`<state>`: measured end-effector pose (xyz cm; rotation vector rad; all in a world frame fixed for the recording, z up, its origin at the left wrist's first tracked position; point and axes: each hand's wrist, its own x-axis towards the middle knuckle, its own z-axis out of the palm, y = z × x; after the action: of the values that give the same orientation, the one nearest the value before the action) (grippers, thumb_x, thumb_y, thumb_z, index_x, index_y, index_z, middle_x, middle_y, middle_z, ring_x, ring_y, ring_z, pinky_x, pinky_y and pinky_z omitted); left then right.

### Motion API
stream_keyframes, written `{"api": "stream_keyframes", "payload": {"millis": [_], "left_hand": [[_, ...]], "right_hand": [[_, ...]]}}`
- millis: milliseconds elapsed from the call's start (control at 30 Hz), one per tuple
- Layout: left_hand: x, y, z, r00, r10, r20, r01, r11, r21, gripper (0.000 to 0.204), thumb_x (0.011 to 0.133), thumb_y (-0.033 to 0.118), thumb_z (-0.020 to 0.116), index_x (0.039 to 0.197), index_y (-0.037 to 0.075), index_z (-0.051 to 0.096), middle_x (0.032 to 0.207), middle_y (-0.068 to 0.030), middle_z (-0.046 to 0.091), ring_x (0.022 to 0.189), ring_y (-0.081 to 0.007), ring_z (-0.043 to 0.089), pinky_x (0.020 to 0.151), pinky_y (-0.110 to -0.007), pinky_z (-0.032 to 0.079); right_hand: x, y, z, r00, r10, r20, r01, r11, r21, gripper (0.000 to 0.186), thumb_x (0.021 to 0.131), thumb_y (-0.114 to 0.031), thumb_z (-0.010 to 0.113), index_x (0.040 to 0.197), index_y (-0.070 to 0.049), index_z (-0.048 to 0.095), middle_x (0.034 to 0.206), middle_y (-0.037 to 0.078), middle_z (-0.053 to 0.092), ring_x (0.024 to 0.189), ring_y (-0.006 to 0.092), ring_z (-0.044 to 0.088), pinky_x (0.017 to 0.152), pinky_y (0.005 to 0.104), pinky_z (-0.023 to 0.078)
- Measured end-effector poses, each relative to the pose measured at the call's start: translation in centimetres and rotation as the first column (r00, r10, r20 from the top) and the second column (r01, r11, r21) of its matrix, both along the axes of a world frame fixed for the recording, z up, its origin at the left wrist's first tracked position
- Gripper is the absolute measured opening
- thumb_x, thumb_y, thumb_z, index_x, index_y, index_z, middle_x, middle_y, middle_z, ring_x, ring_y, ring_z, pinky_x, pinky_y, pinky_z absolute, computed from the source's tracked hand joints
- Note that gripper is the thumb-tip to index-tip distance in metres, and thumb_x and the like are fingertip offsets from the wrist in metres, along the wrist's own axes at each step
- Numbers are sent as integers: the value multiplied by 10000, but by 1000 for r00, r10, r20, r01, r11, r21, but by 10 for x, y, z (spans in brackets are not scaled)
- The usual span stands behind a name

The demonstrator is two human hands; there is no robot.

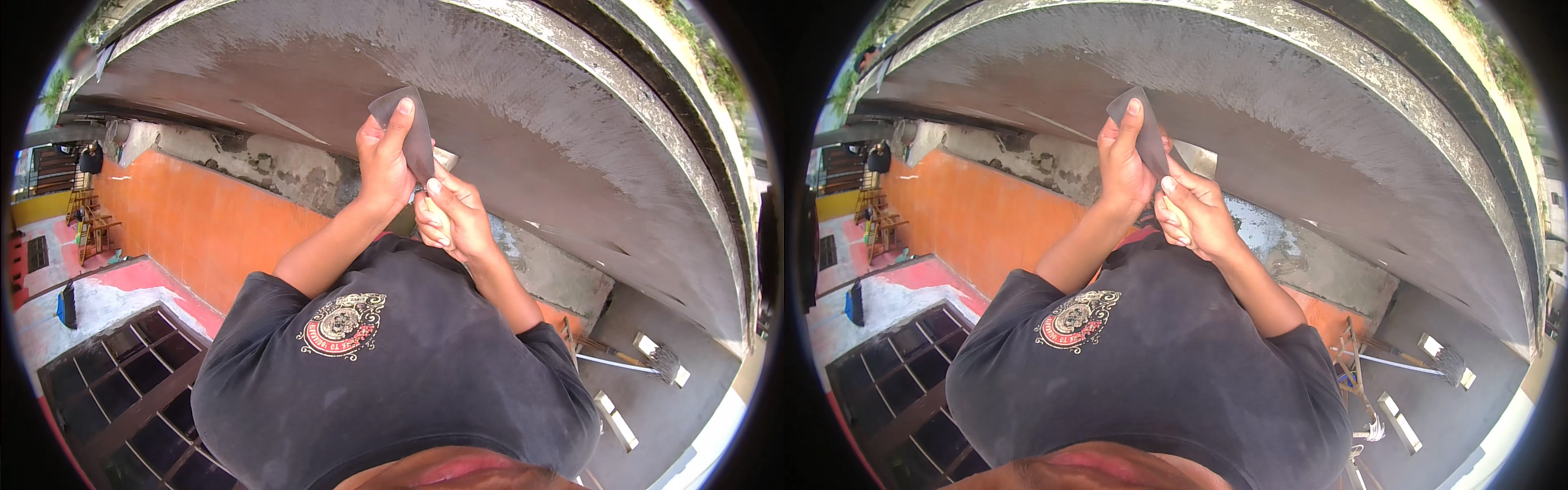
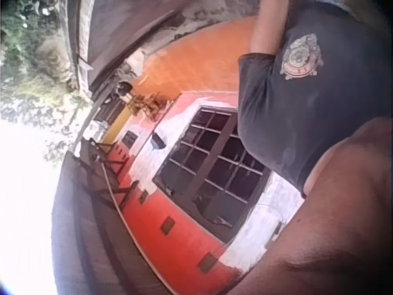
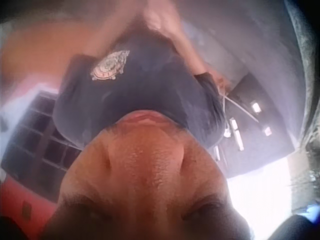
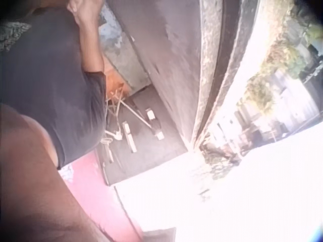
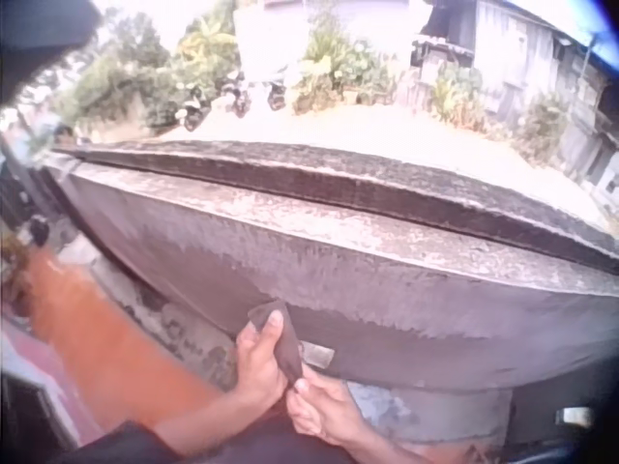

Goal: The person uses a trowel to apply and smooth plaster on a curved wall surface. They repeatedly scoop material and spread it evenly across the wall, working in sections.

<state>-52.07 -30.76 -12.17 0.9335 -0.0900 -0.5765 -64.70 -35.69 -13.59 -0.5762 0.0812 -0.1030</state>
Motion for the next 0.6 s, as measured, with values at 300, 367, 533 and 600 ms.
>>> {"api": "stream_keyframes", "payload": {"millis": [300,367,533,600], "left_hand": [[4,1,0,993,-60,-99,58,998,-23,228,958,308,711,935,104,613,780,5,608,593,-118,585,552,-286,512],[6,2,1,1000,-22,-3,22,992,-125,236,955,312,715,930,102,609,769,2,607,598,-118,586,550,-287,509],[22,7,6,999,0,47,7,987,-158,320,957,402,695,873,136,540,701,-31,569,632,-141,542,602,-314,465],[20,8,4,995,-87,-51,78,983,-166,291,957,369,701,920,109,575,726,-27,591,652,-146,596,630,-322,512]], "right_hand": [[3,-6,3,996,27,-84,-32,998,-62,536,1090,-221,441,1594,-158,269,688,24,474,455,65,372,412,214,353],[5,-6,6,991,-6,-137,-4,997,-71,535,1087,-220,455,1591,-171,284,679,21,467,458,65,374,410,205,341],[22,-7,7,996,48,-74,-58,989,-133,528,1081,-214,467,1584,-181,307,678,20,466,461,64,372,403,210,338],[15,-13,4,998,38,-44,-45,985,-168,519,1080,-207,468,1578,-180,324,679,21,469,462,64,375,400,213,338]]}}
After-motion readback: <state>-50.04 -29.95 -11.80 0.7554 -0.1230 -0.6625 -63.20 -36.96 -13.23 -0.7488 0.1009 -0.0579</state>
